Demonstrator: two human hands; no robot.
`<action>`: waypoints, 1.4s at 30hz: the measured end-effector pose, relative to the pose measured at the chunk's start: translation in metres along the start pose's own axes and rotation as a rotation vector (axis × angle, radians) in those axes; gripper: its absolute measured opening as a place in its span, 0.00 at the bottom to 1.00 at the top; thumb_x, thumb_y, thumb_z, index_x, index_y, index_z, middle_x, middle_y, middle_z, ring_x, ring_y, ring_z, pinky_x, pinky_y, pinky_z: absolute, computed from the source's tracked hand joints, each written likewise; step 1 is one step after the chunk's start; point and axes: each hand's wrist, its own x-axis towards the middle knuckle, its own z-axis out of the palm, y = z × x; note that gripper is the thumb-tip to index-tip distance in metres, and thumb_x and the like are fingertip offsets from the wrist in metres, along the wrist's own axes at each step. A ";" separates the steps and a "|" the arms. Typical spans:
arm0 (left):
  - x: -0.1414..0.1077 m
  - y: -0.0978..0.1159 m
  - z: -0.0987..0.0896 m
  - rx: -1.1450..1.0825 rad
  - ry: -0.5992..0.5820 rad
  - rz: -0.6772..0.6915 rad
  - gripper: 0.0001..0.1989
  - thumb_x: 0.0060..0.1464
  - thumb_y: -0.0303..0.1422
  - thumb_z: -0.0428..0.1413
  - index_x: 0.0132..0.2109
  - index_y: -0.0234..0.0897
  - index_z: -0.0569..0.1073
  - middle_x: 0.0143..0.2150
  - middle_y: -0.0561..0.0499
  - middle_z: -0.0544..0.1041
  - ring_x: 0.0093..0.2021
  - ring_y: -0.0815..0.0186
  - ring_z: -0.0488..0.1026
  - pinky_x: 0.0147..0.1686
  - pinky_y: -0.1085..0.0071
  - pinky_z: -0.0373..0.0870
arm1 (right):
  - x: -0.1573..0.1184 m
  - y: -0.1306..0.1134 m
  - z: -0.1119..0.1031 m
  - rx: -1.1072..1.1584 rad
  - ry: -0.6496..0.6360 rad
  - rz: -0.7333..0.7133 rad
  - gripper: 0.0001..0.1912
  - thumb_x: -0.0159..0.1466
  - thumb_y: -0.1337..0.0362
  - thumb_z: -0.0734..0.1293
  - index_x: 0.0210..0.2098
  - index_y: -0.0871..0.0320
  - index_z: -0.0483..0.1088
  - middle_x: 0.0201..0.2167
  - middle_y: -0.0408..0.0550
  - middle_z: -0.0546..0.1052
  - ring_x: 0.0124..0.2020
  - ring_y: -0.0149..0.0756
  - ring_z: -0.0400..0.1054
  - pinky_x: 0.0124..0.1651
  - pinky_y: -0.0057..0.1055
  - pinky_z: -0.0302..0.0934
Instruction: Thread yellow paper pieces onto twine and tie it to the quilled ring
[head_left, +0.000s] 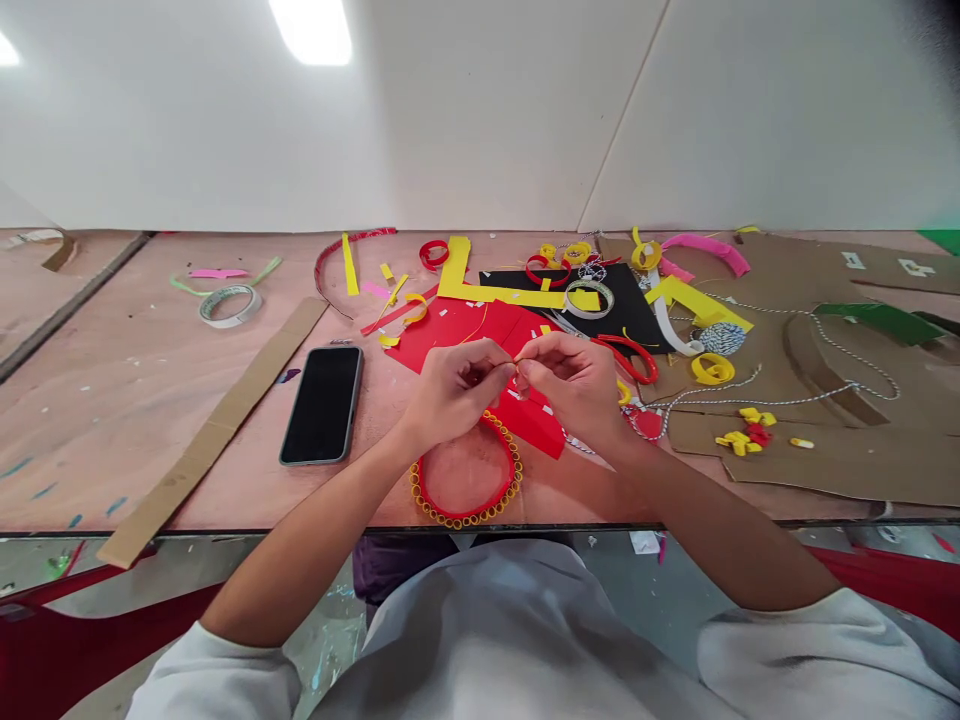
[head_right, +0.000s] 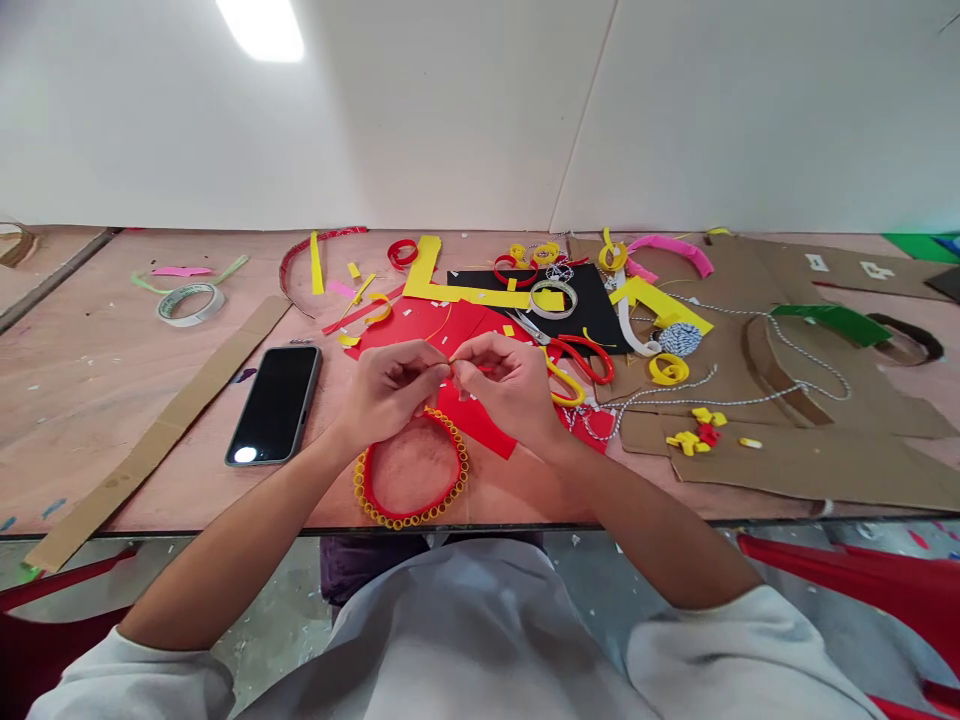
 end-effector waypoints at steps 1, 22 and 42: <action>0.000 0.000 0.000 0.003 0.001 0.006 0.09 0.61 0.27 0.56 0.32 0.34 0.77 0.27 0.53 0.78 0.24 0.75 0.66 0.25 0.77 0.60 | 0.000 0.000 0.000 -0.011 0.004 -0.001 0.02 0.57 0.69 0.71 0.29 0.57 0.77 0.22 0.40 0.77 0.21 0.27 0.70 0.26 0.24 0.66; 0.000 0.003 0.001 -0.286 -0.063 -0.210 0.09 0.57 0.34 0.62 0.31 0.33 0.77 0.20 0.57 0.67 0.20 0.76 0.59 0.20 0.76 0.53 | -0.003 0.000 -0.001 -0.085 0.047 -0.077 0.05 0.56 0.69 0.70 0.24 0.56 0.77 0.20 0.40 0.77 0.20 0.27 0.68 0.24 0.26 0.63; 0.003 -0.001 -0.001 -0.465 -0.056 -0.482 0.10 0.55 0.37 0.61 0.30 0.37 0.73 0.16 0.59 0.67 0.12 0.78 0.55 0.12 0.77 0.47 | 0.006 -0.008 -0.011 -0.162 -0.073 -0.001 0.07 0.61 0.60 0.70 0.31 0.57 0.77 0.24 0.43 0.78 0.23 0.30 0.70 0.28 0.30 0.66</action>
